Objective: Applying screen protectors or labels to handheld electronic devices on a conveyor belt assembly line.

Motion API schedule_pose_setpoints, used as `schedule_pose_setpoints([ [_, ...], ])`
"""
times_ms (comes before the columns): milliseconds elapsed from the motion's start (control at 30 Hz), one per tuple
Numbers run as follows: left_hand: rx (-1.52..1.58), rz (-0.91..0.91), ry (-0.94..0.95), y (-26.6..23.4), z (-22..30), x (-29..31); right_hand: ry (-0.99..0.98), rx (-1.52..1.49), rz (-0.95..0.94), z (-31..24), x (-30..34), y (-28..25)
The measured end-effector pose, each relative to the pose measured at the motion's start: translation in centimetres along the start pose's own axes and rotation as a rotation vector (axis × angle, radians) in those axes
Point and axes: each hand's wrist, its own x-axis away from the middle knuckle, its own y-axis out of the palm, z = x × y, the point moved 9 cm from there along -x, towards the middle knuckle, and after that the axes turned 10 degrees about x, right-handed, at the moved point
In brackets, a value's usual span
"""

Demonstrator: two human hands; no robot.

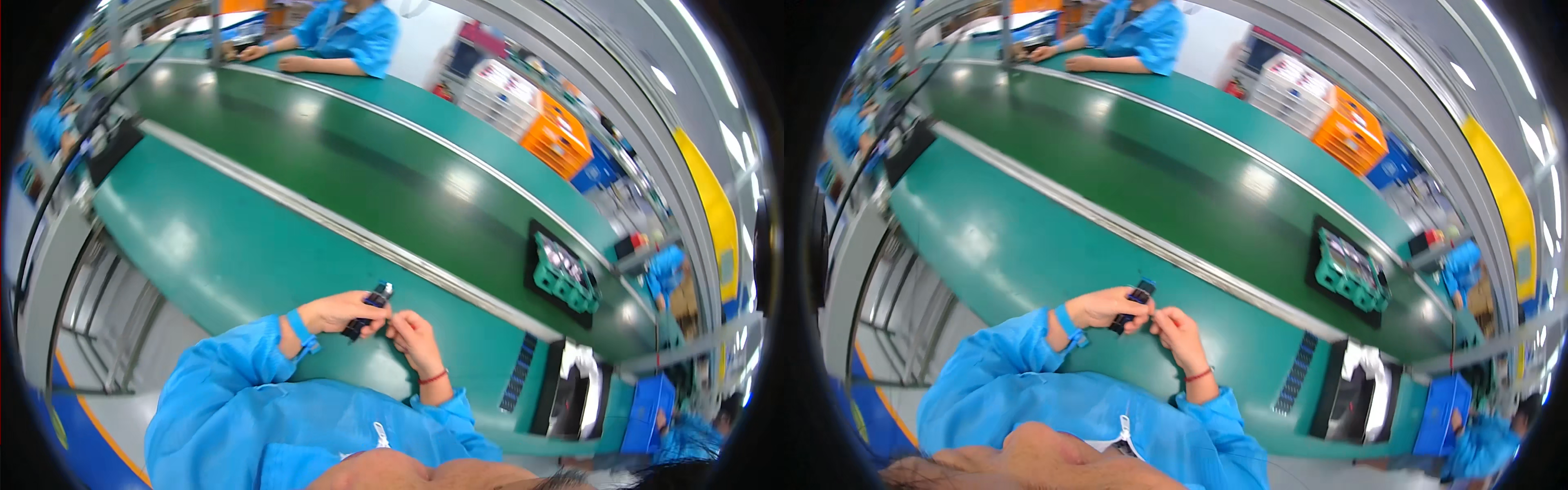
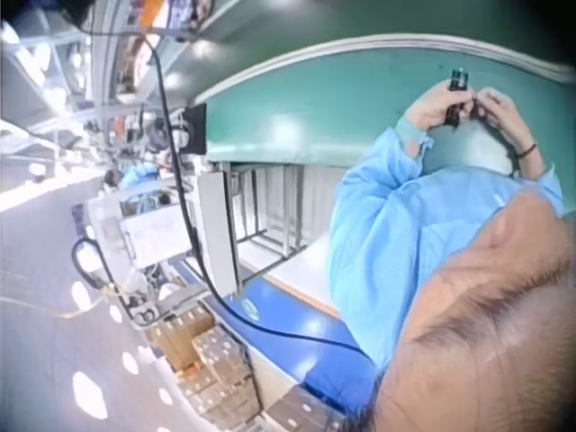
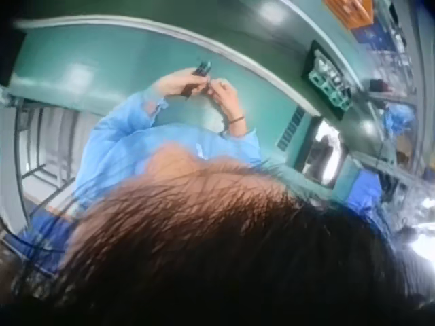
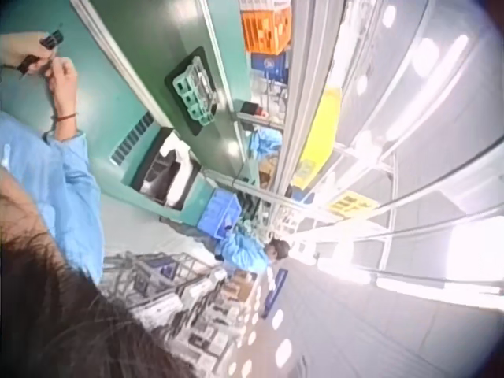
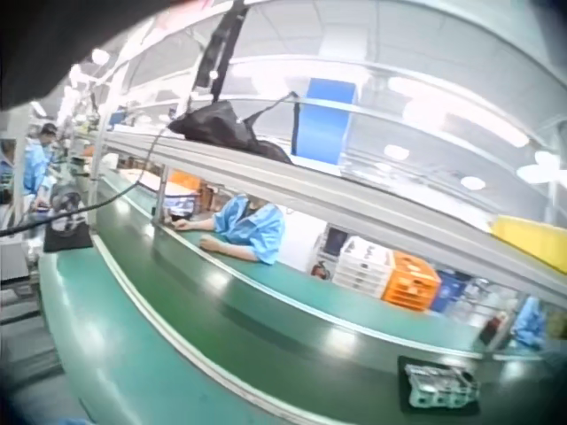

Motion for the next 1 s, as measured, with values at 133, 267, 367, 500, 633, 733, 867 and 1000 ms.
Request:
schedule_pose_setpoints([
  [133, 0.029, 0.028, -0.005, -0.4, 0.3, 0.2, 0.007, 0.029, -0.008, 0.3, -0.5, 0.4],
  [267, 0.023, 0.03, -0.026, -0.1, 0.2, 0.2, -0.002, 0.063, 0.001, -0.1, -0.2, 0.4],
  [367, 0.017, 0.07, -0.013, -0.1, -0.1, 0.2, -0.005, 0.103, 0.002, -0.3, 0.3, 0.3],
  [500, 0.054, 0.044, 0.126, -0.5, 0.4, 0.0, -0.04, 0.111, -0.014, 0.3, 0.2, 0.3],
  [633, 0.247, 0.095, 0.278, -1.3, 1.8, -0.2, -0.101, 0.095, 0.054, -0.6, 0.0, -0.1],
  [733, 0.344, 0.155, 0.315, -0.8, 2.4, -0.7, -0.137, 0.107, 0.07, -1.0, -0.4, -0.8],
  [867, 0.344, 0.118, 0.345, -1.5, 2.5, -1.0, -0.216, 0.169, 0.082, -1.2, -0.6, -0.2],
  [1000, 0.284, 0.153, 0.398, -1.9, 2.7, -0.7, -0.201, 0.262, 0.044, -0.1, -0.7, 0.1],
])
